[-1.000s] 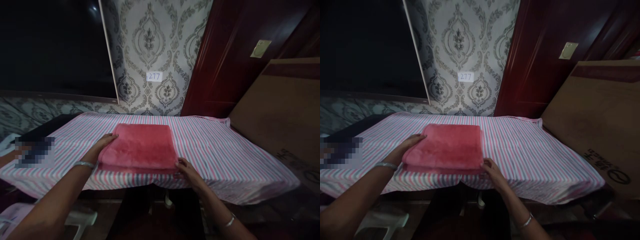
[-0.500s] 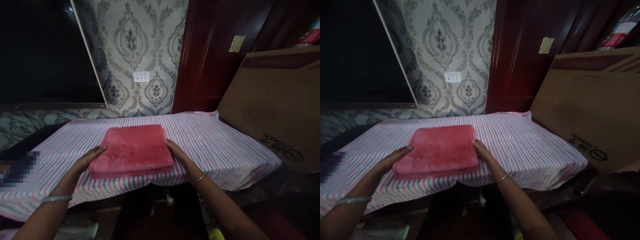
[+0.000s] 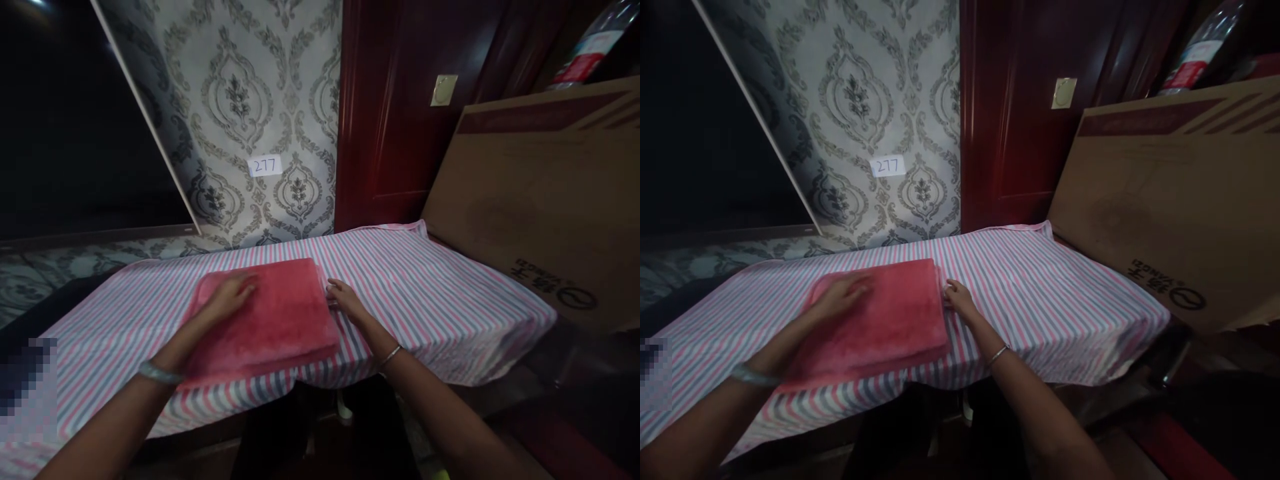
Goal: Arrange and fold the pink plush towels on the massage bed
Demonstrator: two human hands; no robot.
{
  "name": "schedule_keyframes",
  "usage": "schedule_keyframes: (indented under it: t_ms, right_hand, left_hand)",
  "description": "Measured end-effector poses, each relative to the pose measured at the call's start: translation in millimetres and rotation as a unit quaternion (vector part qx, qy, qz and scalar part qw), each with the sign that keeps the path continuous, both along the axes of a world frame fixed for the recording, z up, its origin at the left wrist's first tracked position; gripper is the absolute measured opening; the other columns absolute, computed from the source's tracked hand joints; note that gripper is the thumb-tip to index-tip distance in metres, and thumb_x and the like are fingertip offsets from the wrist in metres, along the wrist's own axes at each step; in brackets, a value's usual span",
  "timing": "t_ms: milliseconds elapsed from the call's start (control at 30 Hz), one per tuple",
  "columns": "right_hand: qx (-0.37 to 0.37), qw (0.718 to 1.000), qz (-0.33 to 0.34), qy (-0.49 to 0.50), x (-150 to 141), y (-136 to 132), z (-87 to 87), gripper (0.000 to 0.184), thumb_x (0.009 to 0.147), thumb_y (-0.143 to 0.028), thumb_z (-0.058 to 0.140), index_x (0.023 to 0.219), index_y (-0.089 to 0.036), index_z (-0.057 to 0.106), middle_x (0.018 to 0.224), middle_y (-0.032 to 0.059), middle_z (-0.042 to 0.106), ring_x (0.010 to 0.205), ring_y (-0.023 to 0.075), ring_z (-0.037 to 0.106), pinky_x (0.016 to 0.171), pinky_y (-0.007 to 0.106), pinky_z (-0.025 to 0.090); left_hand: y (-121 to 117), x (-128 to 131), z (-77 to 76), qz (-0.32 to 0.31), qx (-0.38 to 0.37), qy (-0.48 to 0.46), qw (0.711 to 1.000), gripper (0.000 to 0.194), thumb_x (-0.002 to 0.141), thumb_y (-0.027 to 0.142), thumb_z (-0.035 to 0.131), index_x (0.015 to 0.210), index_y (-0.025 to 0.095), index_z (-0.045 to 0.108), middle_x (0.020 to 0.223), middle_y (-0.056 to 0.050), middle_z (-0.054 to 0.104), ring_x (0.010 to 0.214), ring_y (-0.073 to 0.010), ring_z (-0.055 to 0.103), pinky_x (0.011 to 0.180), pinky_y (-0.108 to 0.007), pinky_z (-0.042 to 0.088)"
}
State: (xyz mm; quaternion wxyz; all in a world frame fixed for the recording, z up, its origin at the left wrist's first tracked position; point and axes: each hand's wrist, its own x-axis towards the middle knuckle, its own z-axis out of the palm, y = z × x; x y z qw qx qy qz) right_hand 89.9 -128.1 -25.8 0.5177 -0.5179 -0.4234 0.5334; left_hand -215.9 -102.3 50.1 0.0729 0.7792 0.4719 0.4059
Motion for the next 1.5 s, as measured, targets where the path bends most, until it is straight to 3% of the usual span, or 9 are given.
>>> schedule_keyframes:
  t_ms: [133, 267, 367, 467, 700, 867, 1167, 1300, 1500]
  right_hand:
    - [0.003, 1.0, -0.017, 0.015, 5, 17, -1.7, 0.036, 0.084, -0.026, 0.063, 0.118, -0.019, 0.064, 0.091, 0.0041, 0.065, 0.067, 0.0115, 0.06, 0.053, 0.02, 0.048]
    - [0.007, 1.0, -0.01, 0.013, 7, 34, -2.0, 0.028, 0.083, -0.025, 0.063, 0.11, -0.018, 0.066, 0.089, 0.0037, 0.066, 0.065, 0.0118, 0.061, 0.052, 0.021, 0.049]
    - [0.013, 1.0, -0.006, -0.006, 3, 47, -0.9, 0.028, 0.084, -0.021, 0.058, 0.112, -0.018, 0.066, 0.085, 0.0026, 0.066, 0.062, 0.0121, 0.061, 0.052, 0.022, 0.049]
    - [0.024, 0.999, -0.006, -0.043, -3, 64, 0.2, 0.034, 0.086, -0.019, 0.052, 0.117, -0.018, 0.066, 0.075, 0.0, 0.065, 0.058, 0.0127, 0.059, 0.052, 0.023, 0.049]
    - [0.074, 0.981, -0.026, -0.178, -9, 99, 6.1, 0.037, 0.082, -0.015, 0.058, 0.118, -0.019, 0.07, 0.077, -0.0004, 0.069, 0.071, 0.0154, 0.062, 0.073, 0.027, 0.051]
    - [0.11, 0.962, -0.026, -0.25, -12, 103, 8.8, 0.018, 0.082, -0.015, 0.062, 0.094, -0.021, 0.074, 0.09, 0.0028, 0.073, 0.085, 0.0183, 0.063, 0.084, 0.029, 0.047]
    - [0.18, 0.929, -0.032, -0.322, -27, 96, -3.8, 0.032, 0.083, -0.009, 0.056, 0.11, -0.023, 0.067, 0.107, 0.0046, 0.071, 0.096, 0.0197, 0.062, 0.087, 0.03, 0.046]
    - [0.189, 0.913, -0.025, -0.361, -28, 95, -1.1, 0.023, 0.086, -0.012, 0.057, 0.104, -0.02, 0.068, 0.105, 0.0076, 0.069, 0.099, 0.0214, 0.061, 0.089, 0.031, 0.045]
    - [0.223, 0.941, -0.025, -0.252, -34, 92, 4.3, 0.016, 0.088, -0.015, 0.053, 0.096, -0.022, 0.065, 0.099, 0.0041, 0.071, 0.093, 0.019, 0.065, 0.085, 0.029, 0.048]
  left_hand:
    - [33, 68, 9.9, -0.186, -0.003, 0.22, 0.958, 0.044, 0.087, 0.015, 0.043, 0.123, 0.022, 0.068, 0.13, -0.008, 0.069, 0.122, -0.0266, 0.062, 0.106, -0.047, 0.048]
    - [55, 122, 17.3, -0.233, 0.007, 0.369, 0.9, 0.049, 0.091, 0.008, 0.044, 0.131, 0.028, 0.063, 0.144, -0.004, 0.06, 0.138, -0.0271, 0.048, 0.115, -0.052, 0.038]
    - [61, 134, 11.0, -0.232, 0.003, 0.434, 0.871, 0.042, 0.091, 0.008, 0.047, 0.124, 0.024, 0.066, 0.141, -0.007, 0.062, 0.141, -0.0311, 0.044, 0.117, -0.06, 0.03]
    - [61, 125, 0.0, -0.229, 0.038, 0.397, 0.888, 0.04, 0.09, 0.007, 0.047, 0.123, 0.02, 0.065, 0.136, -0.012, 0.063, 0.137, -0.0304, 0.047, 0.115, -0.056, 0.035]
    - [54, 101, -18.0, -0.238, 0.094, 0.137, 0.957, 0.037, 0.093, 0.01, 0.045, 0.126, 0.02, 0.058, 0.135, -0.012, 0.062, 0.131, -0.0253, 0.052, 0.108, -0.052, 0.046]
    - [53, 100, -24.6, -0.229, 0.1, 0.079, 0.965, 0.026, 0.096, 0.017, 0.044, 0.117, 0.022, 0.059, 0.135, -0.012, 0.062, 0.13, -0.0246, 0.054, 0.109, -0.051, 0.046]
    - [57, 95, -33.7, -0.178, 0.116, 0.032, 0.977, 0.018, 0.09, 0.018, 0.048, 0.104, 0.023, 0.058, 0.128, -0.011, 0.066, 0.124, -0.0256, 0.058, 0.104, -0.051, 0.049]
    - [58, 95, -36.1, -0.181, 0.125, 0.021, 0.975, 0.018, 0.089, 0.017, 0.05, 0.105, 0.023, 0.057, 0.128, -0.012, 0.065, 0.125, -0.0247, 0.058, 0.104, -0.049, 0.05]
    - [58, 93, -38.6, -0.164, 0.132, 0.006, 0.978, 0.018, 0.088, 0.016, 0.051, 0.104, 0.023, 0.056, 0.13, -0.012, 0.064, 0.126, -0.0251, 0.058, 0.105, -0.05, 0.049]
